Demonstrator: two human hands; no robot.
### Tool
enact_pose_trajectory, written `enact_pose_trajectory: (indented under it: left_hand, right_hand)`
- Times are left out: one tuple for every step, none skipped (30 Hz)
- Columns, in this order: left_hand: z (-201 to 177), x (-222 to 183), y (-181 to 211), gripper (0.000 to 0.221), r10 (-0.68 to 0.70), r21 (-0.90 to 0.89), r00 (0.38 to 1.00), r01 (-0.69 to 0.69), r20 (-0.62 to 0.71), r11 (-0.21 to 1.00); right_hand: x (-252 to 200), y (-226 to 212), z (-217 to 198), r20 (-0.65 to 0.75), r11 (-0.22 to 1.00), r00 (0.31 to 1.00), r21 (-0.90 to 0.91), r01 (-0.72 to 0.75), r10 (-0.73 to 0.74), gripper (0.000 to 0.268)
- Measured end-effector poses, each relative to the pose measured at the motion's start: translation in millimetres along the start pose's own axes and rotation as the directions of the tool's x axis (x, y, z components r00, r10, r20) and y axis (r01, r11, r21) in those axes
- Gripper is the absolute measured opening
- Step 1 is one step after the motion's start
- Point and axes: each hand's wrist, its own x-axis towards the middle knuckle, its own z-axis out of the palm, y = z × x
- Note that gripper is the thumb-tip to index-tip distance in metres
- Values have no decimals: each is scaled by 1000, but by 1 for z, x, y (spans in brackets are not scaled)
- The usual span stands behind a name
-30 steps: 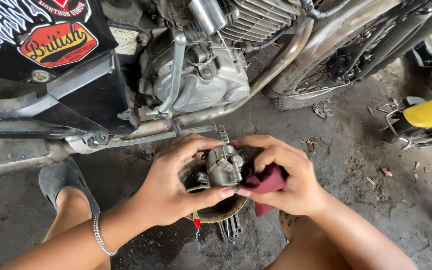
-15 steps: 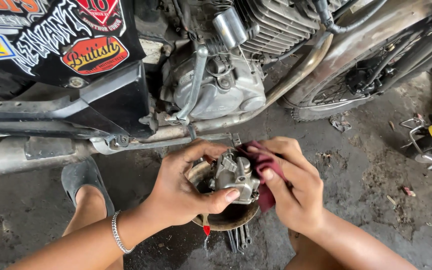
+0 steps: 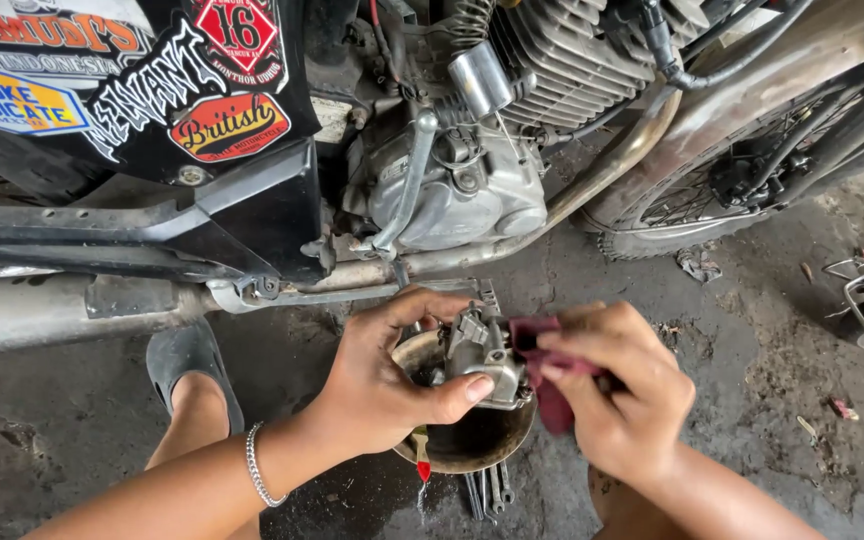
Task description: Cleaning and inspecting a motorcycle carburetor using a cloth and a screwdriver.
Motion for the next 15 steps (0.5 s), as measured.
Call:
enact_pose_trajectory:
  left_hand:
    - [1, 0, 2, 53, -5, -2, 1000, 5, -1, 1000]
    - [2, 0, 4, 48, -44, -35, 999, 45, 18, 998]
    - [2, 3, 6, 43, -73, -65, 997, 76, 37, 995]
    - [2, 1, 4, 43, -69, -63, 997, 71, 35, 995]
    - [3, 1, 2, 37, -80, -170, 996, 86, 45, 982]
    - [3, 0, 0, 31, -89, -274, 994, 101, 57, 956]
    - [3, -1, -5, 31, -87, -274, 995, 99, 56, 957]
    - [3, -2, -11, 35, -129, -305, 990, 142, 63, 942]
    - [3, -4, -17, 40, -174, -334, 982, 188, 71, 924]
    - [3, -5, -23, 40, -175, -333, 982, 189, 71, 924]
    - [1, -5, -30, 43, -239, -318, 968, 252, 80, 914]
    - [0, -6, -37, 47, -302, -303, 949, 315, 89, 900]
    - [-3, -4, -34, 47, -306, -301, 948, 317, 85, 899]
    - [-6, -1, -31, 37, -194, -303, 975, 218, 108, 928]
    - [-8, 0, -29, 29, -82, -309, 988, 119, 130, 944]
  right_hand:
    - [6, -1, 3, 3, 1000, 1000, 1, -4, 4, 13]
    - [12, -1, 5, 12, 999, 999, -15, -41, 41, 12]
    - [20, 0, 8, 15, 997, 998, -32, -68, 68, 13]
    - [21, -4, 9, 14, 997, 998, -32, -63, 64, 13]
    - [25, -6, 10, 37, 996, 998, -77, -44, 47, 10]
    - [28, -8, 10, 60, 992, 998, -122, -25, 32, 9]
    - [29, -6, 10, 59, 992, 998, -123, -23, 30, 9]
    - [30, -5, 11, 85, 989, 993, -131, -73, 84, 9]
    - [30, -3, 11, 110, 983, 984, -138, -124, 140, 10]
    - [29, -2, 10, 110, 983, 984, -137, -125, 140, 10]
    - [29, 0, 9, 96, 982, 979, -76, -172, 179, 11]
    - [29, 3, 9, 85, 976, 972, -15, -217, 217, 12]
    - [27, 6, 6, 88, 976, 972, -11, -218, 218, 12]
    - [24, 10, 3, 41, 952, 951, 15, -307, 306, 14]
    - [21, 13, 0, 0, 918, 919, 43, -395, 395, 16]
